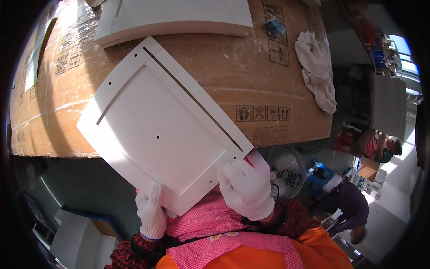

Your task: Cleaning and inspecting white furniture panels using a cloth and a small tool.

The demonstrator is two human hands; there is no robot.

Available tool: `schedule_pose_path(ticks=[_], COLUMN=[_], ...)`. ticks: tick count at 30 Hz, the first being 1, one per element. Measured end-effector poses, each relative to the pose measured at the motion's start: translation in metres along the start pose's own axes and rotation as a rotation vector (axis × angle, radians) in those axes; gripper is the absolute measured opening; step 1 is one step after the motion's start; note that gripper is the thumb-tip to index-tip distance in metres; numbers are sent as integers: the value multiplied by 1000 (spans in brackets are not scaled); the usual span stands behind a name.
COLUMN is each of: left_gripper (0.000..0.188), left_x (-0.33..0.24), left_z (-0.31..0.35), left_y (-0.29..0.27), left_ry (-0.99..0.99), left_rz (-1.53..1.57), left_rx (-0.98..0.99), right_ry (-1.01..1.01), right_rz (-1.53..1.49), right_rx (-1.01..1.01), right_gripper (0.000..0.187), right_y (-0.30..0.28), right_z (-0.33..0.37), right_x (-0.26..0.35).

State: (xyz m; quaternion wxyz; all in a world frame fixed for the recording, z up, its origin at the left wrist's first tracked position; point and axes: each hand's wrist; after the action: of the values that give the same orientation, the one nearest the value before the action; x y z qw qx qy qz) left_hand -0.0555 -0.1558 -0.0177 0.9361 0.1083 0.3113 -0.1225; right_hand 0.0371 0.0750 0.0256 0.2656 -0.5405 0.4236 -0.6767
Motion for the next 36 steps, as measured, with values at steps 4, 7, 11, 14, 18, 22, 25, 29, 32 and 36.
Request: schedule_pose_path(ticks=[4, 7, 11, 14, 18, 22, 25, 29, 32, 36], left_gripper=[36, 37, 38, 37, 48, 45, 44, 45, 46, 47], left_x=[0, 3, 3, 3, -5, -6, -4, -8, -11, -8], left_z=[1, -1, -1, 0, 2, 3, 3, 4, 5, 3], left_y=[1, -1, 1, 4, 16, 12, 17, 20, 17, 11], left_ry=[-12, -31, -52, -26, -2, 7, 28, 18, -20, -4], left_rz=[45, 42, 23, 44, -59, -107, -75, -65, -111, -103], left_rx=[29, -5, -25, -16, -111, -51, -117, -147, -125, -11], right_ry=[75, 101, 149, 132, 94, 51, 32, -36, -48, -86], right_rz=[-71, -24, -10, 26, 76, 112, 193, 238, 165, 35], right_rx=[-238, -193, -188, -187, -149, -146, -93, -8, 84, -71], right_gripper=[25, 21, 22, 22, 25, 27, 27, 31, 34, 26], right_y=[3, -1, -3, -2, -6, -4, -3, 2, 0, 0], right_z=[-7, -8, -8, -9, -12, -11, -9, 0, 9, 1], right_x=[-21, -22, -23, -23, -20, -22, -19, -11, 0, -17])
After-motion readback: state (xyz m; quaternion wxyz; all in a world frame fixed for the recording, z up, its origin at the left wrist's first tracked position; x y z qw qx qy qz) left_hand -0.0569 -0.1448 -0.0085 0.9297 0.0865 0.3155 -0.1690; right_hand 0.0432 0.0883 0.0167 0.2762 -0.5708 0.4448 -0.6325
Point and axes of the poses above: each hand's wrist, its own z-axis away from the middle knuckle, its own y-axis out of the palm, x = y × z, and after that the axes turned 2 degrees about -y, right-handed
